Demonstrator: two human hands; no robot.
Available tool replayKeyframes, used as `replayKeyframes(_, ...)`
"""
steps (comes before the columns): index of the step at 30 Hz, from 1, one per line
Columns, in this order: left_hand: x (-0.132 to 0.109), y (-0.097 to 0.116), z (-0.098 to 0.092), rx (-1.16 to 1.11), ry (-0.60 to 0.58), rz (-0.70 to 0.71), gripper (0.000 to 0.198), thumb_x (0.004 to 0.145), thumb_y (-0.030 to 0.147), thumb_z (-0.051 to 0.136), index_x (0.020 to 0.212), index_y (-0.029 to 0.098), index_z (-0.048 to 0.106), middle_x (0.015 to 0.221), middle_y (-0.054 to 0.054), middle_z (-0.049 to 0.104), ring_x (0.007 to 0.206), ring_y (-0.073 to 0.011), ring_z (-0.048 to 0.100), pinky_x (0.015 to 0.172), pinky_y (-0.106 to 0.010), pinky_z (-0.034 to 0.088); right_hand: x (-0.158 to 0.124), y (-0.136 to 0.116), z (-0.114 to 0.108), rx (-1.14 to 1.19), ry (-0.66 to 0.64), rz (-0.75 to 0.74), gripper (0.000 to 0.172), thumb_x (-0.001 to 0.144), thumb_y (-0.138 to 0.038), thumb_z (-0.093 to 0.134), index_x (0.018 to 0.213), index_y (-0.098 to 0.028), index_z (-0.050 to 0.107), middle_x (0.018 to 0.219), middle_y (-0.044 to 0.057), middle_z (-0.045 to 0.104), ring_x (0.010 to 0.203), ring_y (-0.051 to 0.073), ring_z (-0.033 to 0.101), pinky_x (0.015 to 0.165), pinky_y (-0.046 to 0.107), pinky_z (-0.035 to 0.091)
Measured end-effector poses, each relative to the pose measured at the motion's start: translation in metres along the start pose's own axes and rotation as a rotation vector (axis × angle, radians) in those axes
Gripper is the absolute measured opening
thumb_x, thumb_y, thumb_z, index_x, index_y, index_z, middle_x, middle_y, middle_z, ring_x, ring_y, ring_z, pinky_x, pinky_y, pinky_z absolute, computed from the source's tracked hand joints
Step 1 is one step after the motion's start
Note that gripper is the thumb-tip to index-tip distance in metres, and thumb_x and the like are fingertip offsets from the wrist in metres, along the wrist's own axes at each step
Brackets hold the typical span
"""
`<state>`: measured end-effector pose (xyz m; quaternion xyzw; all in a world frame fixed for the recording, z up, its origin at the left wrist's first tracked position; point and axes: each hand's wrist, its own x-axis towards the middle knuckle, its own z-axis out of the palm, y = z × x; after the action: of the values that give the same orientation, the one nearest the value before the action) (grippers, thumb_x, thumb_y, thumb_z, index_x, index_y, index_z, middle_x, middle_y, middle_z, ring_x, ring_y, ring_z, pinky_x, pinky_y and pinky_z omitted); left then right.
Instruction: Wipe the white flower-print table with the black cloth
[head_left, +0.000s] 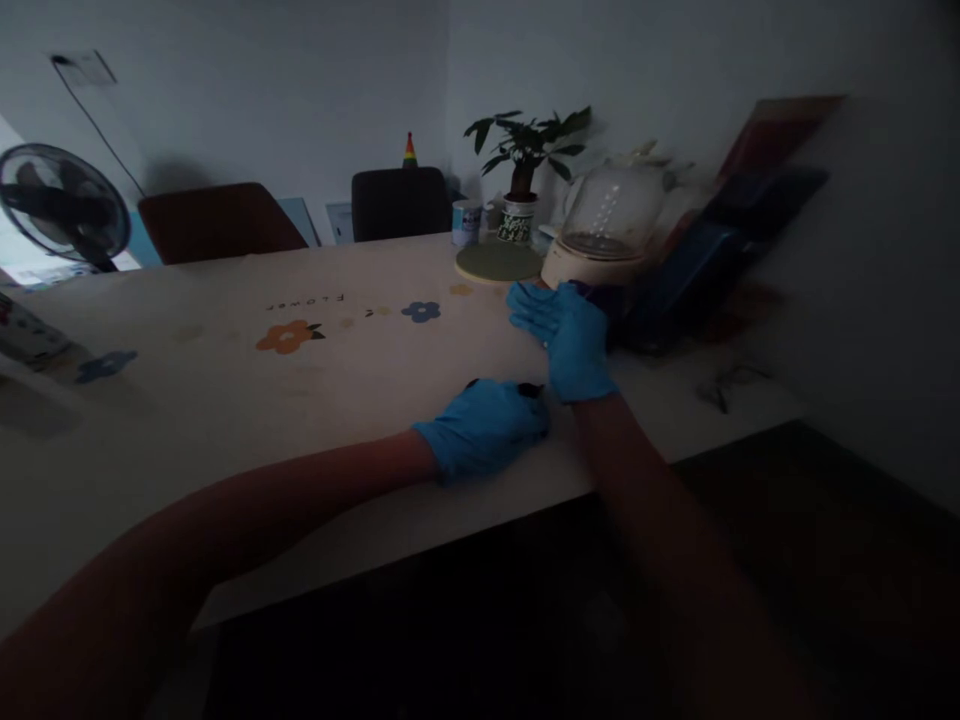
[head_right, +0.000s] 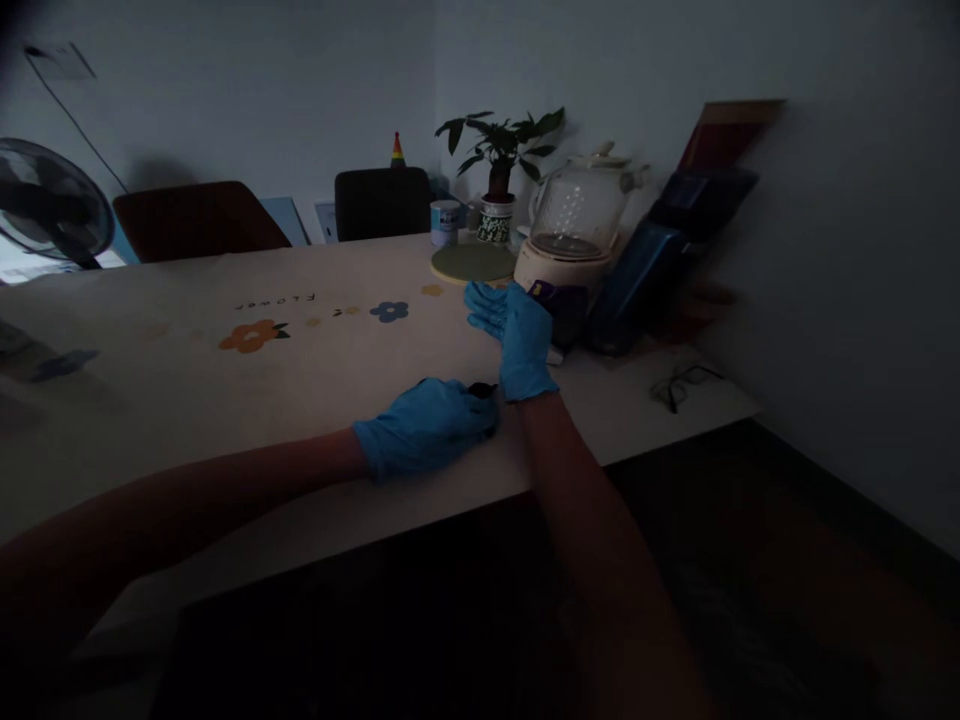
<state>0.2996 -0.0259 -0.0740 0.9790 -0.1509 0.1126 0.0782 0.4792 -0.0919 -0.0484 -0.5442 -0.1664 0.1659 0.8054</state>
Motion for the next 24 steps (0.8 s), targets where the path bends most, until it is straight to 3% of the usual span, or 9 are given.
replayKeyframes(3,-0.038,-0.002,-0.016,0.008,-0.055,-0.078,0.04,0.129,0.036,0.051,0.134,0.019,0.087,0.121,-0.016,0.088,0.1,-0.0327,0.084,0.089,-0.046,0.065,0.0,0.001,-0.001,0.001,-0.006,0.005,0.049,0.133,-0.043,0.052,0.103,-0.023,0.085,0.124,0.011,0.093,0.126,0.027,0.092,0.12,0.049,0.075)
replayKeyframes(6,-0.084,-0.003,-0.033,0.046,-0.122,-0.249,0.051,0.128,0.043,0.043,0.144,0.02,0.085,0.135,-0.018,0.089,0.103,-0.036,0.085,0.088,-0.048,0.066,-0.002,0.001,-0.002,-0.003,-0.014,-0.014,0.044,0.131,-0.044,0.057,0.107,-0.023,0.087,0.126,0.011,0.093,0.13,0.028,0.092,0.119,0.05,0.076)
replayKeyframes(8,-0.116,-0.008,-0.042,0.047,-0.127,-0.395,0.059,0.126,0.047,0.038,0.151,0.022,0.085,0.146,-0.018,0.088,0.112,-0.0381,0.085,0.097,-0.05,0.067,-0.004,0.0,-0.001,-0.005,-0.011,-0.019,0.041,0.13,-0.044,0.061,0.107,-0.023,0.087,0.125,0.011,0.093,0.13,0.029,0.091,0.118,0.051,0.077)
replayKeyframes(10,-0.148,-0.018,-0.051,0.019,-0.116,-0.532,0.064,0.123,0.051,0.035,0.158,0.029,0.084,0.165,-0.012,0.083,0.132,-0.039,0.084,0.116,-0.052,0.066,-0.006,-0.001,0.001,-0.007,0.005,-0.016,0.043,0.131,-0.04,0.058,0.105,-0.022,0.087,0.121,0.011,0.094,0.127,0.029,0.092,0.117,0.051,0.077)
replayKeyframes(13,-0.198,-0.046,-0.066,0.0,-0.106,-0.697,0.07,0.119,0.055,0.031,0.17,0.04,0.076,0.187,0.0,0.068,0.165,-0.0362,0.069,0.151,-0.058,0.039,-0.011,-0.006,0.007,-0.011,0.029,0.006,0.05,0.133,-0.032,0.051,0.1,-0.019,0.085,0.118,0.012,0.094,0.12,0.027,0.092,0.115,0.048,0.077)
replayKeyframes(15,-0.232,-0.068,-0.078,0.013,-0.114,-0.79,0.072,0.118,0.059,0.03,0.176,0.046,0.07,0.194,0.005,0.059,0.177,-0.0328,0.06,0.158,-0.06,0.019,-0.014,-0.01,0.01,-0.015,0.04,0.024,0.052,0.134,-0.028,0.048,0.098,-0.017,0.084,0.117,0.013,0.094,0.116,0.025,0.091,0.114,0.045,0.077)
replayKeyframes(16,-0.249,-0.079,-0.086,0.023,-0.115,-0.843,0.071,0.118,0.062,0.031,0.177,0.05,0.068,0.196,0.008,0.056,0.18,-0.0315,0.057,0.159,-0.06,0.015,-0.016,-0.012,0.011,-0.021,0.047,0.04,0.052,0.134,-0.027,0.048,0.097,-0.016,0.084,0.117,0.014,0.093,0.113,0.025,0.092,0.113,0.044,0.076)
replayKeyframes(20,-0.307,-0.108,-0.113,0.031,-0.069,-1.058,0.073,0.115,0.067,0.035,0.183,0.058,0.061,0.198,0.013,0.051,0.185,-0.0349,0.05,0.156,-0.062,0.024,-0.019,-0.015,0.014,-0.03,0.069,0.064,0.05,0.133,-0.021,0.049,0.095,-0.014,0.082,0.12,0.016,0.093,0.111,0.023,0.091,0.11,0.041,0.076)
replayKeyframes(24,-0.322,-0.112,-0.123,0.034,-0.08,-1.19,0.081,0.113,0.067,0.029,0.188,0.051,0.054,0.201,0.011,0.047,0.188,-0.0346,0.046,0.155,-0.058,0.034,-0.017,-0.013,0.018,-0.042,0.08,0.044,0.047,0.131,-0.021,0.052,0.096,-0.016,0.081,0.114,0.015,0.093,0.11,0.024,0.091,0.108,0.04,0.077)
